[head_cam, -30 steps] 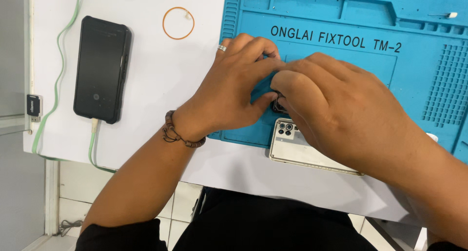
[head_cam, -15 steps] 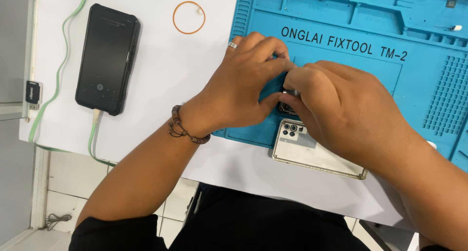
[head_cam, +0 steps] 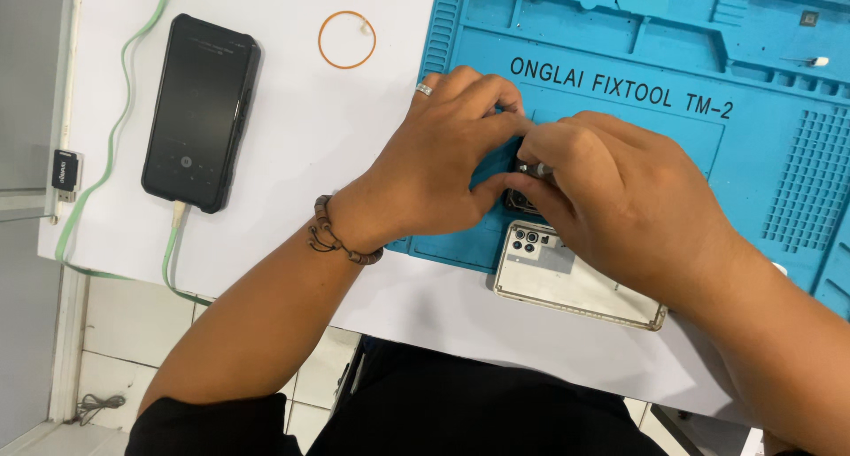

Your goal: The person uses a screwdriver to remove screws from a disassembled smartphone placed on a blue work mat. The person manipulates the phone's internal components, including the battery and camera module, while the phone's back cover rests nearby.

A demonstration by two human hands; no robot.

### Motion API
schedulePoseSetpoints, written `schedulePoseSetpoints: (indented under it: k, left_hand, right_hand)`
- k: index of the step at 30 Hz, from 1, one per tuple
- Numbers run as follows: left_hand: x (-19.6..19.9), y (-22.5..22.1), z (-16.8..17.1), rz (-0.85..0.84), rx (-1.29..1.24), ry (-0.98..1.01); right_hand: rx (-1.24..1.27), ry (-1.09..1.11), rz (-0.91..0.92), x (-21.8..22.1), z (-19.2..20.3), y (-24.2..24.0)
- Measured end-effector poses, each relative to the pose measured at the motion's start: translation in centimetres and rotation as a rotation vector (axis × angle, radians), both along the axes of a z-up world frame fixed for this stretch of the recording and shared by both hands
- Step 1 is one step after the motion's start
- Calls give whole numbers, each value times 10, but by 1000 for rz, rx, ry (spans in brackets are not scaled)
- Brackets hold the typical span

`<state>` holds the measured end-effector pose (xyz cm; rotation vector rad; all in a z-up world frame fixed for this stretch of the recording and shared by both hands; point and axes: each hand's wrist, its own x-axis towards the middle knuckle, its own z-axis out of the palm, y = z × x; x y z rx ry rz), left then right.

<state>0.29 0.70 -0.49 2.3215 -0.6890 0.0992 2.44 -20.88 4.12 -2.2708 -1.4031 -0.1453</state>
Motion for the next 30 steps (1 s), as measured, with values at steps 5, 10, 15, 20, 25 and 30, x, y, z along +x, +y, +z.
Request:
schedulePoseSetpoints:
  k: [5, 10, 15, 20, 25, 30]
  left_hand:
    - [1, -1, -4, 13, 5, 30]
    - [2, 0, -3, 11, 23, 12]
    - [2, 1, -1, -2, 21, 23]
    - [2, 0, -1, -8, 22, 26]
    - [1, 1, -1, -6, 14, 36]
    - [2, 0, -1, -8, 25, 41]
  right_hand:
    - [-198, 259, -331, 15, 22, -14]
    - [-119, 281, -341, 25, 23, -12]
    - [-107, 242, -306, 26, 15, -13]
    - [-118, 267, -319, 25, 15, -10]
    - [-128, 256, -317, 26, 9, -12]
    - [-180, 42, -274, 25, -7, -19]
